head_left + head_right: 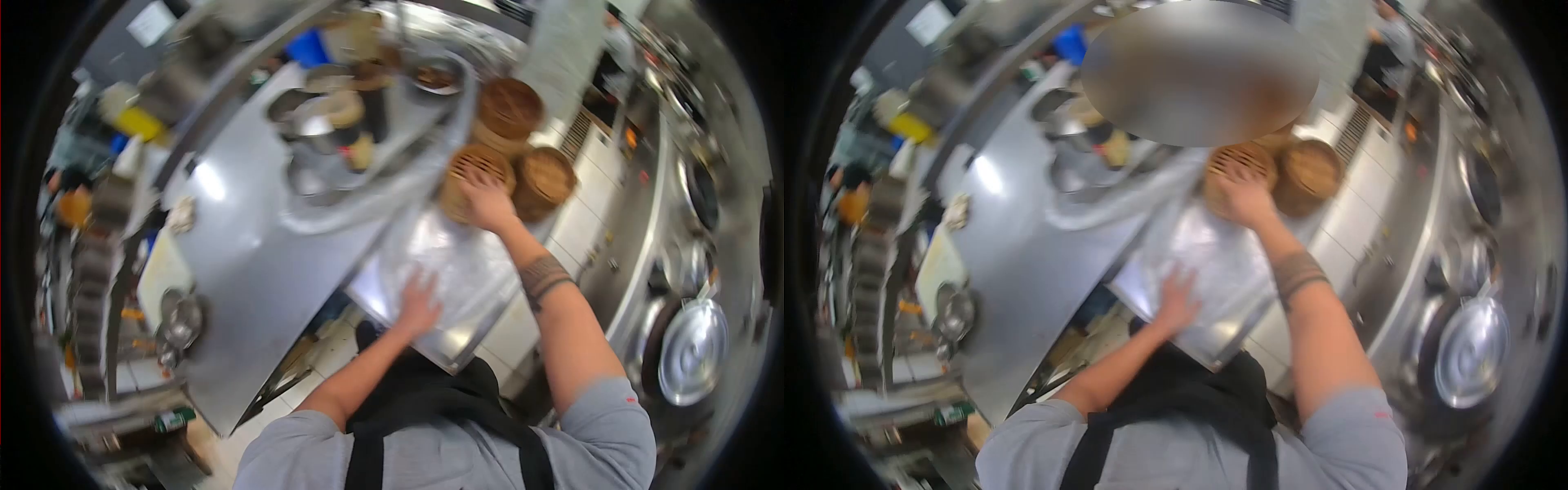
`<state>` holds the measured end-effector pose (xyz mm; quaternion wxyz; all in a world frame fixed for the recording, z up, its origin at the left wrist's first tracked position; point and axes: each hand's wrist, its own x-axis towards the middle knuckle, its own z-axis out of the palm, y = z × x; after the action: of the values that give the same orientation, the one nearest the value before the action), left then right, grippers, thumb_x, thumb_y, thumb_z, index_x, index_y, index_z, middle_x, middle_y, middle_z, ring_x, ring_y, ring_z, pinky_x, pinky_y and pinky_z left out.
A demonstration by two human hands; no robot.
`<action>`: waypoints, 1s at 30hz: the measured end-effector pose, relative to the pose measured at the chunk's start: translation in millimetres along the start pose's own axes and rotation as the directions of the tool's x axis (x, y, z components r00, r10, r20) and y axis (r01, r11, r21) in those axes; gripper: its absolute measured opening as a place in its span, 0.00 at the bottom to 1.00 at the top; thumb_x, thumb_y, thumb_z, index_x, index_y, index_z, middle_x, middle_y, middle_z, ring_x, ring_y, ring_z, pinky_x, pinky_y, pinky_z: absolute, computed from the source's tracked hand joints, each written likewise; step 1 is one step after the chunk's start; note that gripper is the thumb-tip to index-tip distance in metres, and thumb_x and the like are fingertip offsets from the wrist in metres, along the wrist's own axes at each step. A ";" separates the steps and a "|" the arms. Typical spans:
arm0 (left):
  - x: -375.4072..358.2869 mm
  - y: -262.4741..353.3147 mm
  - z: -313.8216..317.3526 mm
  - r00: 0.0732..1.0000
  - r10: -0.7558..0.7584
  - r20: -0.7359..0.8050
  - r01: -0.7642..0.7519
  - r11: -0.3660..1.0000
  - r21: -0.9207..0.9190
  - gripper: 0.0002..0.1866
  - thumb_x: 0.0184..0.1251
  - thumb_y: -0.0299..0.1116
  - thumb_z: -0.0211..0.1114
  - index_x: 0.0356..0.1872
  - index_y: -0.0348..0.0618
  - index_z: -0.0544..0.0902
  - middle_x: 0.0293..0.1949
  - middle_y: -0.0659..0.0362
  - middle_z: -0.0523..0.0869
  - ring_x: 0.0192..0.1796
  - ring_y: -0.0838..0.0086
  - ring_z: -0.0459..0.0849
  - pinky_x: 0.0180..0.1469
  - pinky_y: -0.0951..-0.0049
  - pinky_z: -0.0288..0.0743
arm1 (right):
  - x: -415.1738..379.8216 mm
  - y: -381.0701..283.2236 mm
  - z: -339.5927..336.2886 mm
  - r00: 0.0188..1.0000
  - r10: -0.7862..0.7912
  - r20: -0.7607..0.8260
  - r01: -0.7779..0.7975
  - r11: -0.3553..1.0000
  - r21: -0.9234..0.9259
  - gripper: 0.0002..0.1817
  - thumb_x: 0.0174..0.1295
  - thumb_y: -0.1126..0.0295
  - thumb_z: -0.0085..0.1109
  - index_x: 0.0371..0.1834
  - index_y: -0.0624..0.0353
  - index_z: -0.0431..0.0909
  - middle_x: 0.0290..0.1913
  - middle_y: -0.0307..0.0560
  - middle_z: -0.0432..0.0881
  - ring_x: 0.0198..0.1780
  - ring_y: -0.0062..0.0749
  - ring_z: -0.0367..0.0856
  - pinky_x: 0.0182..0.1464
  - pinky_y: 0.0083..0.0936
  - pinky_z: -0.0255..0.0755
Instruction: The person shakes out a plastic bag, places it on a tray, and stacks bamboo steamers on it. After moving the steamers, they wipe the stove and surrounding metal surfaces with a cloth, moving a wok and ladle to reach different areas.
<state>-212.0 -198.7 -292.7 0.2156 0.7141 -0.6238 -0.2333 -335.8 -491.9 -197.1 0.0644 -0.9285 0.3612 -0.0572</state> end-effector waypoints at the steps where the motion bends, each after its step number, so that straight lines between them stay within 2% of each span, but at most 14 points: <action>1: -28.5 -0.9 -10.3 0.997 0.069 0.042 -0.068 0.997 -0.042 0.43 0.66 0.41 0.69 0.82 0.48 0.64 0.83 0.36 0.52 0.82 0.38 0.54 0.82 0.41 0.50 | 1.4 -4.9 -10.1 0.999 -0.008 0.049 0.008 1.000 0.000 0.31 0.64 0.63 0.62 0.72 0.50 0.72 0.83 0.54 0.62 0.81 0.56 0.61 0.79 0.59 0.56; 5: -111.0 -3.9 -83.7 0.962 0.262 0.074 -0.252 0.959 -0.130 0.41 0.69 0.37 0.66 0.83 0.48 0.61 0.83 0.37 0.52 0.78 0.42 0.64 0.80 0.51 0.60 | 13.2 -18.9 -26.7 0.989 0.048 0.143 -0.053 0.998 0.036 0.51 0.48 0.55 0.79 0.79 0.50 0.67 0.78 0.54 0.70 0.80 0.53 0.64 0.80 0.54 0.55; 9: -165.7 -19.8 -183.6 0.992 0.073 0.100 -0.020 0.893 -0.449 0.37 0.74 0.34 0.63 0.82 0.47 0.61 0.79 0.48 0.62 0.64 0.58 0.82 0.71 0.60 0.74 | 35.9 -123.3 -86.0 0.989 0.041 -0.143 -0.004 0.967 0.254 0.25 0.59 0.65 0.70 0.61 0.57 0.82 0.55 0.60 0.87 0.59 0.58 0.83 0.62 0.43 0.76; 10: -177.4 -25.2 -218.0 0.998 0.055 0.006 -0.046 0.887 -0.460 0.33 0.76 0.34 0.64 0.80 0.47 0.66 0.71 0.52 0.75 0.58 0.66 0.85 0.67 0.65 0.77 | 49.9 -164.0 -104.8 0.986 0.000 -0.165 0.043 0.965 0.257 0.25 0.59 0.65 0.70 0.61 0.57 0.82 0.55 0.60 0.87 0.59 0.58 0.83 0.62 0.43 0.76; 13: -208.7 -60.7 -320.9 0.968 0.058 -0.245 -0.170 0.869 -0.464 0.30 0.75 0.33 0.67 0.76 0.45 0.73 0.59 0.55 0.86 0.55 0.70 0.86 0.66 0.68 0.77 | 54.6 -307.4 -208.3 0.886 -0.393 -0.245 0.443 0.873 0.204 0.11 0.63 0.67 0.68 0.46 0.60 0.87 0.44 0.57 0.88 0.47 0.56 0.86 0.50 0.43 0.79; 15: -234.3 -76.9 -407.5 0.795 0.085 -0.601 -0.365 0.859 -0.360 0.26 0.72 0.29 0.69 0.71 0.39 0.78 0.51 0.54 0.90 0.52 0.73 0.87 0.62 0.69 0.79 | 50.7 -414.2 -284.0 0.708 -0.589 -0.389 0.674 0.729 0.123 0.11 0.64 0.68 0.68 0.47 0.59 0.88 0.42 0.55 0.87 0.46 0.54 0.85 0.49 0.43 0.79; 18: -301.5 -79.3 -541.5 0.512 0.034 -0.859 -0.497 0.826 -0.264 0.24 0.72 0.22 0.67 0.68 0.39 0.79 0.53 0.58 0.88 0.53 0.74 0.85 0.63 0.67 0.79 | 51.6 -553.1 -371.1 0.389 -0.692 -0.608 0.879 0.476 0.021 0.12 0.64 0.70 0.70 0.50 0.60 0.86 0.43 0.53 0.87 0.44 0.49 0.85 0.48 0.40 0.79; 19: -325.6 -67.6 -576.6 0.402 -0.024 -0.915 -0.689 0.651 -0.319 0.20 0.74 0.21 0.63 0.66 0.38 0.79 0.53 0.57 0.88 0.53 0.73 0.85 0.63 0.67 0.79 | 36.6 -595.5 -405.3 0.502 -0.675 -0.541 0.838 0.534 0.111 0.15 0.64 0.69 0.72 0.52 0.61 0.86 0.46 0.53 0.88 0.46 0.46 0.87 0.51 0.38 0.80; 20: -350.9 -67.0 -608.9 0.322 -0.013 -0.947 -0.753 0.602 -0.265 0.18 0.76 0.22 0.60 0.65 0.38 0.78 0.53 0.56 0.87 0.54 0.72 0.84 0.63 0.67 0.79 | 43.7 -632.7 -420.2 0.211 -0.685 -0.698 0.944 0.329 -0.038 0.18 0.65 0.67 0.73 0.56 0.60 0.86 0.49 0.52 0.89 0.49 0.42 0.88 0.53 0.35 0.80; 22: -392.5 -67.0 -659.0 0.131 0.125 -0.983 -0.842 0.538 -0.044 0.24 0.81 0.38 0.56 0.70 0.33 0.72 0.59 0.49 0.84 0.59 0.64 0.85 0.64 0.59 0.79 | 43.1 -704.8 -454.1 0.092 -0.626 -0.774 0.981 0.191 -0.038 0.22 0.67 0.63 0.72 0.62 0.58 0.83 0.51 0.50 0.89 0.52 0.41 0.88 0.57 0.35 0.80; 26: -444.5 -62.3 -769.8 0.006 -0.089 -0.996 -0.923 0.382 -0.040 0.32 0.81 0.43 0.58 0.75 0.33 0.65 0.73 0.45 0.70 0.78 0.56 0.67 0.79 0.54 0.65 | 37.4 -835.0 -511.2 -0.323 -0.490 -0.809 0.862 0.200 -0.465 0.22 0.71 0.59 0.69 0.64 0.56 0.82 0.54 0.45 0.89 0.51 0.34 0.87 0.57 0.30 0.81; 27: -453.7 -61.2 -794.7 -0.001 -0.085 -0.996 -0.923 0.384 -0.032 0.32 0.81 0.43 0.58 0.75 0.33 0.65 0.73 0.45 0.70 0.78 0.56 0.67 0.79 0.54 0.65 | 36.6 -861.1 -528.5 -0.331 -0.488 -0.808 0.861 0.195 -0.470 0.22 0.71 0.59 0.69 0.64 0.56 0.82 0.54 0.45 0.89 0.51 0.34 0.87 0.57 0.30 0.81; 29: -468.8 -56.6 -829.3 0.225 -0.129 -0.966 -0.972 0.042 -0.232 0.37 0.76 0.46 0.69 0.75 0.35 0.65 0.69 0.49 0.75 0.76 0.59 0.68 0.77 0.50 0.68 | 35.0 -906.6 -569.3 -0.346 -0.383 -0.856 0.826 0.309 -0.472 0.25 0.69 0.57 0.69 0.64 0.59 0.79 0.58 0.50 0.86 0.57 0.39 0.84 0.61 0.38 0.76; 30: -468.1 -54.5 -834.2 0.223 -0.126 -0.967 -0.973 0.039 -0.230 0.37 0.76 0.46 0.69 0.75 0.35 0.65 0.69 0.49 0.75 0.76 0.59 0.68 0.77 0.50 0.68 | 34.5 -924.9 -589.3 -0.353 -0.329 -0.876 0.806 0.369 -0.464 0.27 0.68 0.56 0.68 0.64 0.60 0.78 0.60 0.53 0.84 0.60 0.41 0.82 0.64 0.42 0.73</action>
<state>280.6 286.4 370.6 0.9152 0.1259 -0.3794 -0.0509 213.1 114.4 534.3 -0.0478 -0.6409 -0.2677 -0.7178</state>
